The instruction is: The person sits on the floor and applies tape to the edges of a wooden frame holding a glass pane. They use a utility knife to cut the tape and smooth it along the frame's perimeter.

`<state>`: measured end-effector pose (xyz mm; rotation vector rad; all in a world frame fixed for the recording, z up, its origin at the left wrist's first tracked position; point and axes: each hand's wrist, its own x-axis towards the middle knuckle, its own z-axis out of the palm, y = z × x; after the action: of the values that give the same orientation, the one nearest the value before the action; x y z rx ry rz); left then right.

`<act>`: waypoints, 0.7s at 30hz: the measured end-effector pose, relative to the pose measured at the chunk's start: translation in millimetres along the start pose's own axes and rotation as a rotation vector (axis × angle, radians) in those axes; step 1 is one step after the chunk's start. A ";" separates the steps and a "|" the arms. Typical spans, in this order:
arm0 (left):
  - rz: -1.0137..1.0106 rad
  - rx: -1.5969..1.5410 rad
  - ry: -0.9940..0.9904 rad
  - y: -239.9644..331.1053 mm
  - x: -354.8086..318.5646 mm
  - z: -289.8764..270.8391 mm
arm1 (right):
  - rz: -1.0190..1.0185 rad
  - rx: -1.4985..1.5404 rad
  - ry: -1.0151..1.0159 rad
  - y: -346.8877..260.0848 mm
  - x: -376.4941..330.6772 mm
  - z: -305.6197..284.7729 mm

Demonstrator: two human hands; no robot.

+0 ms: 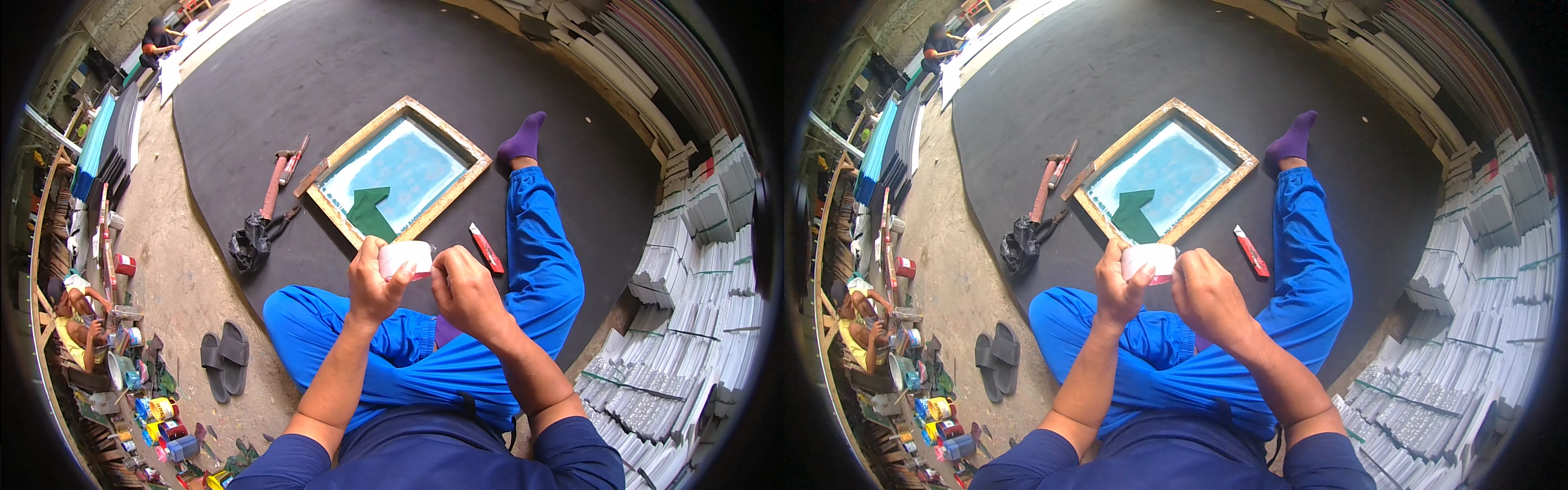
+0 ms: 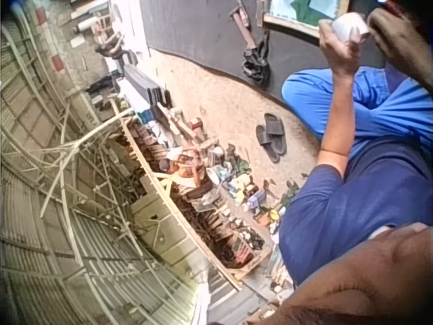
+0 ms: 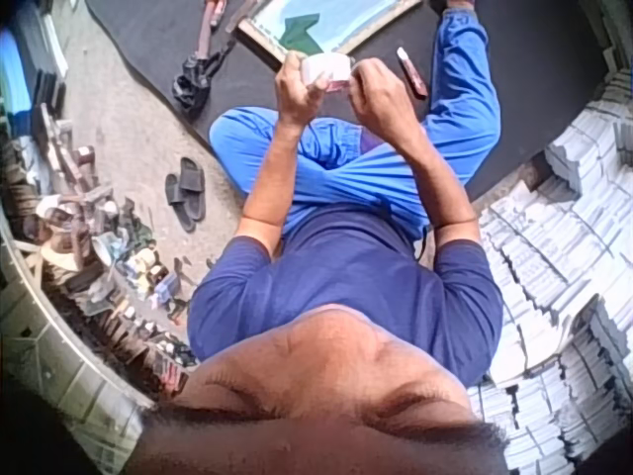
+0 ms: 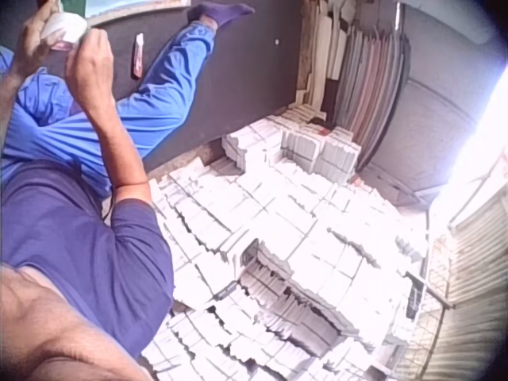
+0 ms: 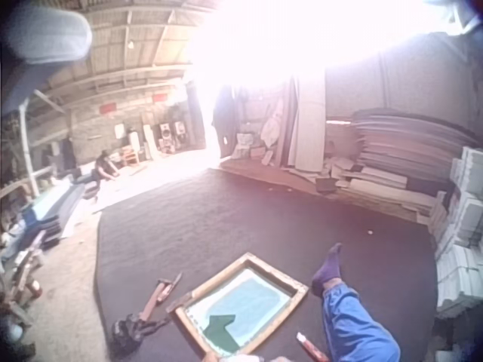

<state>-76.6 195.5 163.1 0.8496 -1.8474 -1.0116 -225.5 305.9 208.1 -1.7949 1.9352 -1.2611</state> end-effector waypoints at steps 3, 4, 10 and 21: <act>-0.020 -0.013 -0.002 1.8 -1.2 1.4 | 0.029 0.033 0.018 2.7 -1.2 0.7; -0.020 -0.019 0.002 2.2 -1.2 1.9 | 0.035 0.044 0.017 3.3 -1.8 0.1; -0.040 -0.057 0.011 0.7 -1.2 3.4 | 0.178 0.194 0.072 -5.2 -5.5 -6.9; 0.005 -0.010 0.012 2.8 -1.0 3.7 | 0.171 0.128 0.141 -5.2 -5.8 11.7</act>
<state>-79.9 198.6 164.1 0.8425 -1.8324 -1.0094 -212.7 306.6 202.5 -1.4820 1.9820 -1.4502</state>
